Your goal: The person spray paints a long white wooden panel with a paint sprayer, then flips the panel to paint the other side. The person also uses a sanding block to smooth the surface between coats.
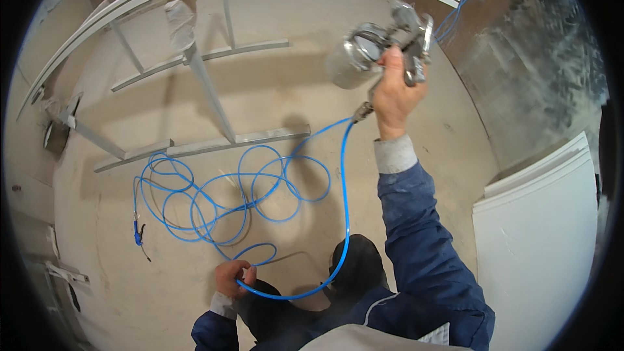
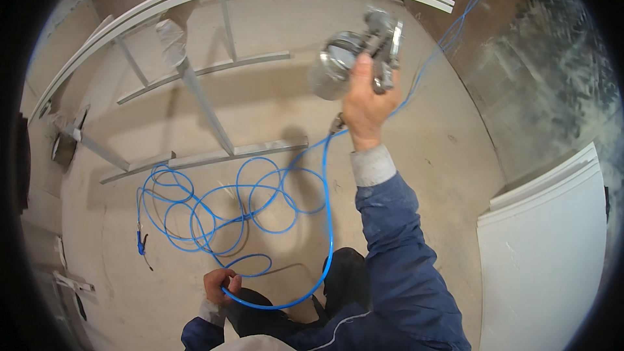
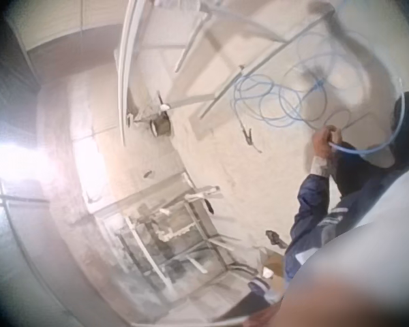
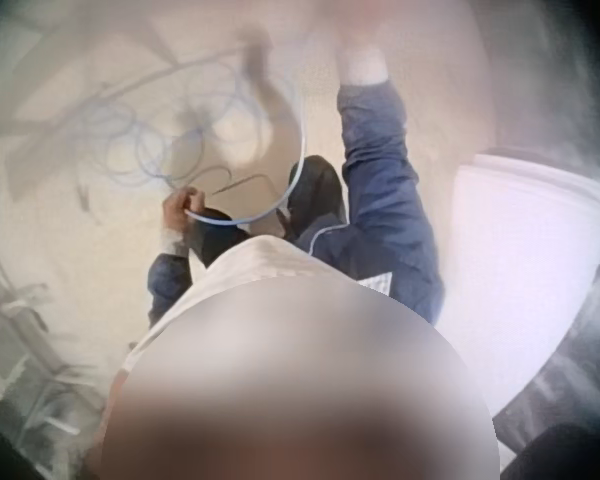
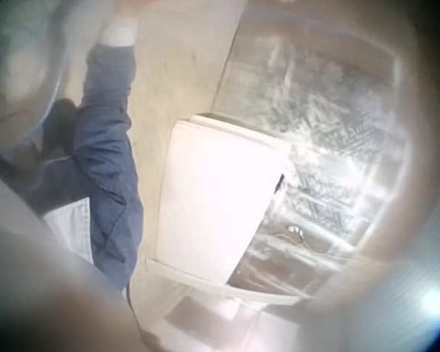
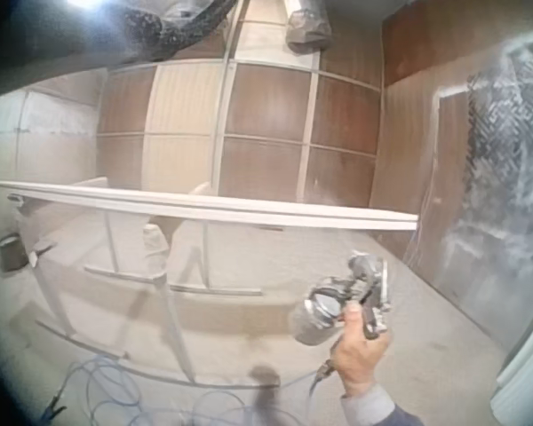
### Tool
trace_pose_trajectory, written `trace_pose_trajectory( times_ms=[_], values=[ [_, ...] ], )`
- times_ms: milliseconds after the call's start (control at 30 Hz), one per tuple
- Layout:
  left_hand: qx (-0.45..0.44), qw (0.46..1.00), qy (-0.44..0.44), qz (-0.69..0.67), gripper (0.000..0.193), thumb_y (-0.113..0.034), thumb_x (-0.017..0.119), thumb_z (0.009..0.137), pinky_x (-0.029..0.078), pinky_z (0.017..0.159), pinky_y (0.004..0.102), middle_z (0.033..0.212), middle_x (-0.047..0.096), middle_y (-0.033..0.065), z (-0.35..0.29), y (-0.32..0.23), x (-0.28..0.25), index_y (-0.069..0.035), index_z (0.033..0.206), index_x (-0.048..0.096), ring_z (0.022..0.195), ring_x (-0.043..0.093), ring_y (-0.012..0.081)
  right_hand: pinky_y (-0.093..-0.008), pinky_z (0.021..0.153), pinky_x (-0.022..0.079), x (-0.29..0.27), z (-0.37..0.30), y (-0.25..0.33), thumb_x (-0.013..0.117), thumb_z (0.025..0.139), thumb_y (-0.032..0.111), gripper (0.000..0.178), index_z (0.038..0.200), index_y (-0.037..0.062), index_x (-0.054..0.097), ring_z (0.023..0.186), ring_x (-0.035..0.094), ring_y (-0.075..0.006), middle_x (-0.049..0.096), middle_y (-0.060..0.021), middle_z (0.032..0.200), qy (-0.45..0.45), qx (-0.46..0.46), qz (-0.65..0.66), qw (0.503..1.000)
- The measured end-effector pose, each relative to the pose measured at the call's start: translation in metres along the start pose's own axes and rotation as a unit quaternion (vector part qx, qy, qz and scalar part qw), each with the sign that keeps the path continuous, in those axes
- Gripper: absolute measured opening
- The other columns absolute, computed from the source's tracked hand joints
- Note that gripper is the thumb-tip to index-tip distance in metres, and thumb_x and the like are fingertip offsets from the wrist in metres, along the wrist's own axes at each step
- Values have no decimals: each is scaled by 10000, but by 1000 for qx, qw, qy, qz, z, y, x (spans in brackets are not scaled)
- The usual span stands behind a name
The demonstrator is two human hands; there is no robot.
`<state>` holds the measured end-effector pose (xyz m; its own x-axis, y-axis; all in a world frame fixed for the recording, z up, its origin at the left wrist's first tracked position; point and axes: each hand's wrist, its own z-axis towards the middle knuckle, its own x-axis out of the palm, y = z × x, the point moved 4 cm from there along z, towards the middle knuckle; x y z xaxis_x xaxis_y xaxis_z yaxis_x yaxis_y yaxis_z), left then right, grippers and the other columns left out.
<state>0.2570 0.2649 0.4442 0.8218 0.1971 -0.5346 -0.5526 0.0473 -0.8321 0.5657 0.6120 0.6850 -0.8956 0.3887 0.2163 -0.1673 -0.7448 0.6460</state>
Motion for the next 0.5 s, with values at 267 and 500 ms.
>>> trace_pose_trajectory(
  times_ms=[267, 500],
  values=[
    [-41, 992, 123, 1, 169, -203, 760, 782, 338, 425, 296, 454, 443, 7, 24, -119, -67, -69, 711, 686, 403, 453, 119, -271, 860, 511, -53, 87, 24, 621, 1005, 99, 419, 1390, -30, 518, 968, 623, -125, 645, -56, 1140, -13, -2, -112, 994],
    [-103, 980, 162, 48, 167, -236, 768, 795, 419, 452, 334, 488, 497, 31, -20, -135, -165, -109, 722, 687, 427, 530, 199, -336, 975, 509, 11, 57, 44, 692, 980, 126, 585, 1468, -86, 451, 1141, 648, -228, 647, -188, 1276, 14, 30, -211, 977]
  ],
)
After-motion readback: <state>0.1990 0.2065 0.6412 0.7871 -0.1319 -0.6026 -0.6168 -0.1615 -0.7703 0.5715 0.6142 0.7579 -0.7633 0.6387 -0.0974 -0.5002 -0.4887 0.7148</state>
